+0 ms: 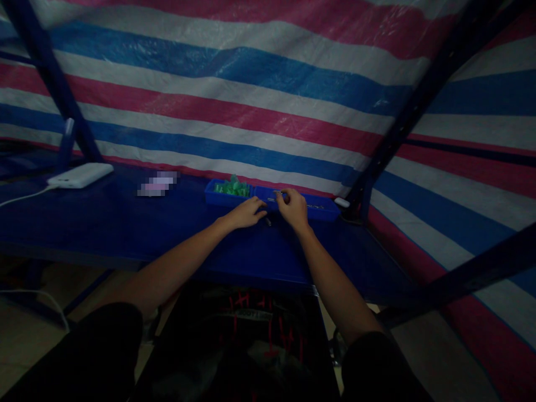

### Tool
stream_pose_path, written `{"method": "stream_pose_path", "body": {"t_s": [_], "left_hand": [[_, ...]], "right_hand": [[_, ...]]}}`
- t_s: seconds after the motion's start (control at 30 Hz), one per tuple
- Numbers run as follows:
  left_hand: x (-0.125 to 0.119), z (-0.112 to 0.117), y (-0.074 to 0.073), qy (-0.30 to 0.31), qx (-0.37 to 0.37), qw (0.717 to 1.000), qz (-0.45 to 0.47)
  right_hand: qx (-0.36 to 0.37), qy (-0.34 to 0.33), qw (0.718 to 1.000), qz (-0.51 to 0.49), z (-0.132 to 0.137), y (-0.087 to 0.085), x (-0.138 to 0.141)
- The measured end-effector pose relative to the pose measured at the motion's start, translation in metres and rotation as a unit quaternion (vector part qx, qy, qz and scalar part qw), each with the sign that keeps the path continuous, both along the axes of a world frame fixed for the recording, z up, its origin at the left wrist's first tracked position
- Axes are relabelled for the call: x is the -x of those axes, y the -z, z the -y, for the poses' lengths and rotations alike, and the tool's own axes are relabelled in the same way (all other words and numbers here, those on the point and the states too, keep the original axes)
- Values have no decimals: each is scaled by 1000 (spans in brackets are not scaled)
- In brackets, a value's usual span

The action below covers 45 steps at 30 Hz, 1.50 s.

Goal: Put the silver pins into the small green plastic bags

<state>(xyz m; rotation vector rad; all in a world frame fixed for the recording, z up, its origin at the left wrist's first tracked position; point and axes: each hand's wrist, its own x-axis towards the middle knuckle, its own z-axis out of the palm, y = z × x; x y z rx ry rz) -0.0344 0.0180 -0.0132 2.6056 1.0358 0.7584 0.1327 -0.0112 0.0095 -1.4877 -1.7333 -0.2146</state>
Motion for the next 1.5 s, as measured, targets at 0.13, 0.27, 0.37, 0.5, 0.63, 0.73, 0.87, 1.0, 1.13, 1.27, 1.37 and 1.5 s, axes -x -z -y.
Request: {"method": "stream_pose_path", "body": {"t_s": [0.13,0.27,0.37,0.5,0.63,0.73,0.87,1.0,1.13,1.27,1.37,1.5], "left_hand": [[-4,9,3,29,-25,993,-113],[-7,17,-3,0,-21,990,-142],[-8,17,-7,-18,-10,993,-120],[-7,12,-10,-51,-12,998,-38],[-2,6,-18,-106,21,992,59],[2,3,-21,-117,117,977,137],[3,3,-22,-100,218,944,224],[-1,5,-21,-84,298,919,243],[-2,4,-19,-78,331,910,237],[0,2,-16,-67,272,941,188],[0,4,-14,-61,104,986,113],[-2,8,-11,-63,-36,994,83]], "right_hand": [[63,119,991,-6,-3,1,-14],[109,159,981,2,-4,1,-18],[124,146,981,17,-4,2,-13],[131,126,983,37,-2,1,-9],[117,11,993,24,6,-2,-1],[114,-131,984,35,11,-4,10],[84,-160,983,39,13,-4,20],[79,-155,985,18,9,0,16],[95,-169,981,7,6,3,13],[89,-107,990,-5,4,2,12],[93,16,995,-12,0,1,9],[126,78,989,27,-4,5,9]]}}
